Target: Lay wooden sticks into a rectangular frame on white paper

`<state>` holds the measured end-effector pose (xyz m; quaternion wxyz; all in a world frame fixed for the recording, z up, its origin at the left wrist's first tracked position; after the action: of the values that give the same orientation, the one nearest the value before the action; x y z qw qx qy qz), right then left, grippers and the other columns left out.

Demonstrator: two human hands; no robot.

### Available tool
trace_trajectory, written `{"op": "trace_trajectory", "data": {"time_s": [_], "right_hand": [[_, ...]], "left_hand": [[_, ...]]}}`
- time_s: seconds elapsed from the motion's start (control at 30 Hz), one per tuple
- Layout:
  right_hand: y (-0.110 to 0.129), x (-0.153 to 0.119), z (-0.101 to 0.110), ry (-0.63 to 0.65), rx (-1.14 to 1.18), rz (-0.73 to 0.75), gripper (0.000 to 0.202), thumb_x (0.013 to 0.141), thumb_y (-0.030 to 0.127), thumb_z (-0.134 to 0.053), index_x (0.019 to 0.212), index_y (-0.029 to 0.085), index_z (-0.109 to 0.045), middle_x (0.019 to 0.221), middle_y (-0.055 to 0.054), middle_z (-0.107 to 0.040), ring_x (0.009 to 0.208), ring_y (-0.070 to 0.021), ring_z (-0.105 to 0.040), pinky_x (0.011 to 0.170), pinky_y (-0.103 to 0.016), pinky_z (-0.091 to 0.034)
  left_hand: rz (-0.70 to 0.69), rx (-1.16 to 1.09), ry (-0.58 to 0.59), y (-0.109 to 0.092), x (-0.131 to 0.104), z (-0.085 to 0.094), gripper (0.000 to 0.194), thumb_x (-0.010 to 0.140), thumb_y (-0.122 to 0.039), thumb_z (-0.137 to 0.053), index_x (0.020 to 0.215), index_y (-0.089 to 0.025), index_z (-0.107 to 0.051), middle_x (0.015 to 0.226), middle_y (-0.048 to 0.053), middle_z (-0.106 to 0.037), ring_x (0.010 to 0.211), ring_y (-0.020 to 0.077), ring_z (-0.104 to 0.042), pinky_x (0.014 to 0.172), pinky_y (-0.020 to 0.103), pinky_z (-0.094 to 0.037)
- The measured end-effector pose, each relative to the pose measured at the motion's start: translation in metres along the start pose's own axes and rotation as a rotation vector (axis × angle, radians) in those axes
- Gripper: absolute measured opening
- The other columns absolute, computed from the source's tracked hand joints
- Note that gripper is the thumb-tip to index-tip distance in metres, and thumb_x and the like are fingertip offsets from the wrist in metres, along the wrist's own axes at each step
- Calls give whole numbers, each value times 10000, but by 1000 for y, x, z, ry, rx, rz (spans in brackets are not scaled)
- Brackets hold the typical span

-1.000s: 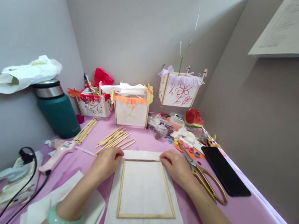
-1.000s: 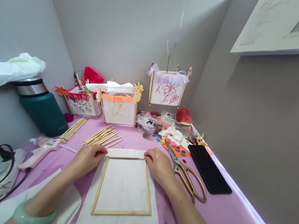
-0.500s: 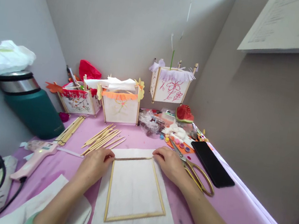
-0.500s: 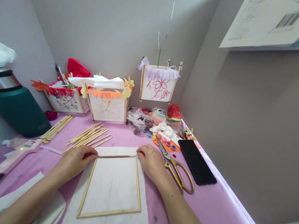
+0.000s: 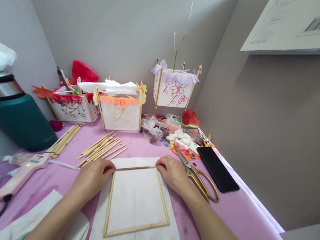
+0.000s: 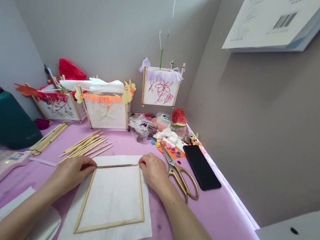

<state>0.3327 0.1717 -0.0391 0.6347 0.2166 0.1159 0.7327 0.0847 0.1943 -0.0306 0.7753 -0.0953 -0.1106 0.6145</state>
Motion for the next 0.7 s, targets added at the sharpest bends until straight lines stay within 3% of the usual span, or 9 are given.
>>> {"op": "trace_trajectory", "data": {"time_s": [0.27,0.43,0.57,0.7], "right_hand": [[1,-2,6,-35,-28,-46,191,851,289,-502,758,204,-645,826,-24,-652,787,-141,-582,690,-227,-350],[-2,-1,7,-112,-47,-121,300,915,299,-385,756,189,-614,733,-49,-654,708,-164,-580,623,-258,-322],[-6,-1,7,-192,-17,-135,249,915,251,-362,921,197,-605,740,-34,-663,715,-176,-599,639,-264,-341],[-3,-3,9,-243,33,-67,224,901,266,-394,891,211,-611,856,-24,-674,817,-176,-611,711,-259,-370]], "left_hand": [[39,-37,-5,-1,-2,4,189,764,-255,-505,789,-234,-691,806,12,-712,791,190,-618,691,271,-388],[43,-78,-36,-1,-2,8,189,761,-252,-499,760,-231,-687,787,9,-709,774,185,-618,683,265,-394],[86,-55,-135,4,-3,14,228,800,-297,-462,795,-236,-681,802,16,-714,791,197,-629,677,266,-399],[185,44,-255,15,-6,25,302,856,-372,-390,844,-238,-660,823,36,-707,789,213,-631,646,285,-396]]}}
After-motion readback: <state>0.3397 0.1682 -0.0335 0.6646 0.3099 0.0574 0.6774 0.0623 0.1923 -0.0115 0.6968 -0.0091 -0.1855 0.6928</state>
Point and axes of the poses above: each hand's wrist, its own x-axis towards the middle knuckle, its own z-axis out of the back of the hand, y = z × x, the point moved 5 cm from there along x, towards the middle knuckle
